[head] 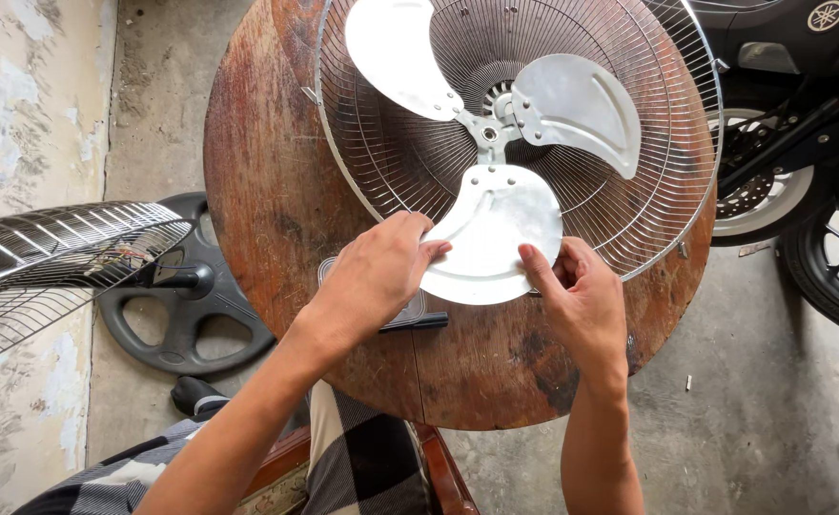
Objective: The person removes the front wire cage of a standing electric fan, then detaches the fan blades from the motor shaft. The removed parts are placed on a nearby wooden table. A screwdriver is used to loosen the central retaining nut.
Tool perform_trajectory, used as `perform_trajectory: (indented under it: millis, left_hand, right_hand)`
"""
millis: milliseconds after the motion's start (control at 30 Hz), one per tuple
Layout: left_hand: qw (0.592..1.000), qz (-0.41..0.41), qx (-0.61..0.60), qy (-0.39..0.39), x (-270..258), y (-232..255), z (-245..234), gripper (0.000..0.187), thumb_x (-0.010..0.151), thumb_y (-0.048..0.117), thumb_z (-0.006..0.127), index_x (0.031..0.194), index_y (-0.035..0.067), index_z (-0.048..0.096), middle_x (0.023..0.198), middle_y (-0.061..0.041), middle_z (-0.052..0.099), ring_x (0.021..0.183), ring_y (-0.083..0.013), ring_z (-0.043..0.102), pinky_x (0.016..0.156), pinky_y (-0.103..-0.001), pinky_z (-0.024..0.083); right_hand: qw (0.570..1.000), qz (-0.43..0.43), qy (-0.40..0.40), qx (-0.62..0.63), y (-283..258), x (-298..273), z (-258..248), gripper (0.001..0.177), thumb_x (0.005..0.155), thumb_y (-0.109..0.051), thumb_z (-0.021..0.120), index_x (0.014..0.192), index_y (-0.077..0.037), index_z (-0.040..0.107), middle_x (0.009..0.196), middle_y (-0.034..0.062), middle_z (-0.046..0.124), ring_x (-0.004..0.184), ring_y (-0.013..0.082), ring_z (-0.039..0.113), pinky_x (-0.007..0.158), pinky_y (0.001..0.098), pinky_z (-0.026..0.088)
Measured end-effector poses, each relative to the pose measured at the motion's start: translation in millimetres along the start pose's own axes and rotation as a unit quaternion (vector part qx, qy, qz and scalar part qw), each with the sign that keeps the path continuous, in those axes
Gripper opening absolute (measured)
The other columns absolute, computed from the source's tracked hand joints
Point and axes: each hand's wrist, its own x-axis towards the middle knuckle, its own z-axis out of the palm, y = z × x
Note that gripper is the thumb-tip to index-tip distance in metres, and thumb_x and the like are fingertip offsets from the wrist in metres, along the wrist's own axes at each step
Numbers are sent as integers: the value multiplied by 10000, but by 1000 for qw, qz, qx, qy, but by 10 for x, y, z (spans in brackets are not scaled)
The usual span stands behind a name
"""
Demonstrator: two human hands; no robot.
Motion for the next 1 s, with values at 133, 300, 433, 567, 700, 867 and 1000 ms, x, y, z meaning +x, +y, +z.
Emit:
perform_trajectory:
  millis: [133, 300, 433, 567, 700, 867, 1000]
  left_hand:
    - [997, 42, 30, 58, -10, 7, 74, 334, 1016, 330, 561, 1030, 1, 619, 945, -165, 650, 924, -346, 663, 806, -479, 513]
    - [996, -16, 76, 32, -14, 117, 73, 379, 1013, 373, 553, 1036, 5, 638, 969, -203, 554, 818, -347, 681, 712, -450, 565]
    - [995, -19, 85, 49, -46, 167, 34, 378, 999, 377, 580, 995, 8, 665, 1043, -203, 501, 802, -362, 688, 687, -463, 568]
    - [995, -15, 82, 56, -120, 135, 64, 402, 992, 366, 612, 1092, -21, 647, 1040, -182, 510, 818, -323, 697, 695, -433, 584]
    - [987, 44, 79, 136, -336, 76, 129, 365, 1004, 310, 644, 1182, -8, 646, 1079, -167, 546, 889, -324, 675, 736, -452, 563]
    - [963, 109, 117, 215, -667, 26, 180, 293, 1005, 217, 670, 1232, 35, 640, 1190, -116, 585, 1064, -287, 617, 878, -433, 504]
    - [958, 101, 137, 232, -988, -48, 232, 278, 986, 205, 703, 1227, 76, 652, 1193, -68, 601, 1104, -250, 573, 904, -416, 442]
  right_hand:
    - [998, 24, 29, -45, -2, 2, 34, 395, 911, -439, 746, 930, -45, 742, 620, -25, 579, 538, 58, 467, 485, 233, 363]
    - [990, 18, 73, -117, -35, -58, 32, 437, 913, -490, 726, 901, -53, 717, 560, -20, 560, 499, 98, 523, 490, 270, 407]
    - [988, 7, 75, -137, -48, -117, 37, 433, 949, -502, 693, 930, -70, 725, 576, -16, 566, 517, 113, 537, 520, 295, 426]
    - [987, -18, 61, -146, -17, -265, 49, 423, 955, -484, 681, 1027, -71, 737, 597, -5, 562, 529, 130, 530, 522, 313, 432]
    - [986, -97, 73, -114, 61, -462, 79, 437, 974, -423, 683, 1191, -44, 703, 722, -5, 620, 597, 119, 581, 564, 315, 487]
    - [976, -176, 59, -113, 136, -691, 187, 489, 972, -332, 716, 1340, -27, 614, 879, 67, 648, 738, 165, 638, 639, 338, 542]
    - [968, -222, 57, -102, 125, -910, 331, 510, 943, -295, 739, 1337, -11, 584, 955, 100, 658, 845, 221, 667, 705, 367, 546]
